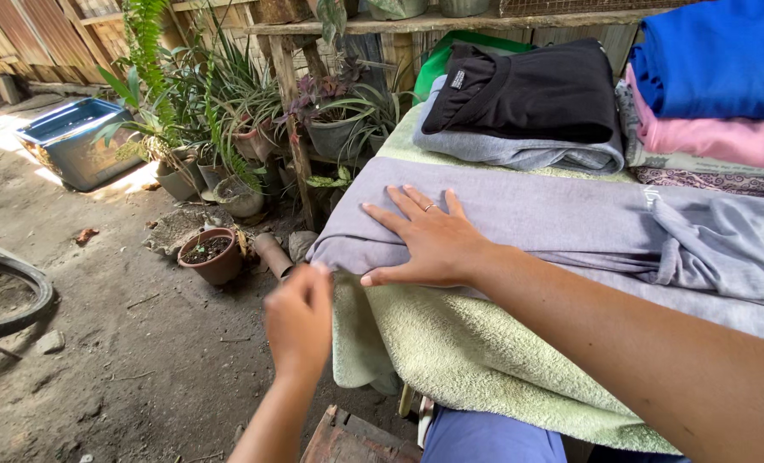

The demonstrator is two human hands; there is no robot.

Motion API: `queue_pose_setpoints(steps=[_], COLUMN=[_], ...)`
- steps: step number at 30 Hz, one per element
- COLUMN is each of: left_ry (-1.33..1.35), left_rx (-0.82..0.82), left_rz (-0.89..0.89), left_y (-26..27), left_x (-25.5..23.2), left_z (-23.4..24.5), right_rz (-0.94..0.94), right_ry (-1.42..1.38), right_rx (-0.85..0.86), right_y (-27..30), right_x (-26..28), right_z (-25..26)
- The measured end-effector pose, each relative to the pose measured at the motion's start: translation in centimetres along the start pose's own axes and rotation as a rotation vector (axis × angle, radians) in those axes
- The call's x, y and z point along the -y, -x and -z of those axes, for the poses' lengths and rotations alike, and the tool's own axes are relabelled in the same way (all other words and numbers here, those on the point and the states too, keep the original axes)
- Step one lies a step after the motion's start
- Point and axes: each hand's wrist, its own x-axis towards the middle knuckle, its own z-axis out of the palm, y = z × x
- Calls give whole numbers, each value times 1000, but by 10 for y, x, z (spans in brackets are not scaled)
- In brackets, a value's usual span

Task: The person folds a gray t-shirt by hand on a covered table, flattening the fabric and folding the sleeves and body into a square before placing it on a stack of clothes.

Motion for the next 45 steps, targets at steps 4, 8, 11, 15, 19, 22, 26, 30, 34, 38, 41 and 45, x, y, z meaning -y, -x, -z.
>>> queue_pose_setpoints(steps=[4, 8, 11, 15, 19, 22, 26, 30, 34, 38, 41, 45], left_ry=[-314, -405, -244, 687, 1369, 1640, 1500, 1494, 1194, 763, 655, 526], left_rx=[304, 338, 363, 346, 278, 307, 244, 303, 643, 835, 475, 7], left_rz=[-187, 80, 241, 567, 676, 556, 611, 348, 257, -223, -245, -681], left_y=[31, 2, -30, -65, -94, -107, -128, -144, -144, -58, 7, 100], left_x=[10, 15, 20, 18, 12, 5, -15, -53, -130, -195, -226, -235], left_z=[4, -11, -23, -42, -43, -36, -14, 4, -22, -99, -114, -77], right_rz=[-11, -9, -12, -15, -14, -21, -92, -189, -471, -423, -262, -538], right_ry=[2, 15, 16, 17, 1, -35, -190, -1037, -2059, -2077, -1989, -1882], right_rx=[2, 8, 9, 17, 4, 3, 18, -53, -347, -118, -393, -168], right_y=[2, 0, 1, 1, 2, 3, -5, -14, 4, 49, 57, 42], right_x=[-1, 1, -1, -1, 0, -1, -2, -23, -53, -107, -148, -187], right_z=[-2, -2, -3, -2, -2, -2, 0, 24, 46, 31, -4, 10])
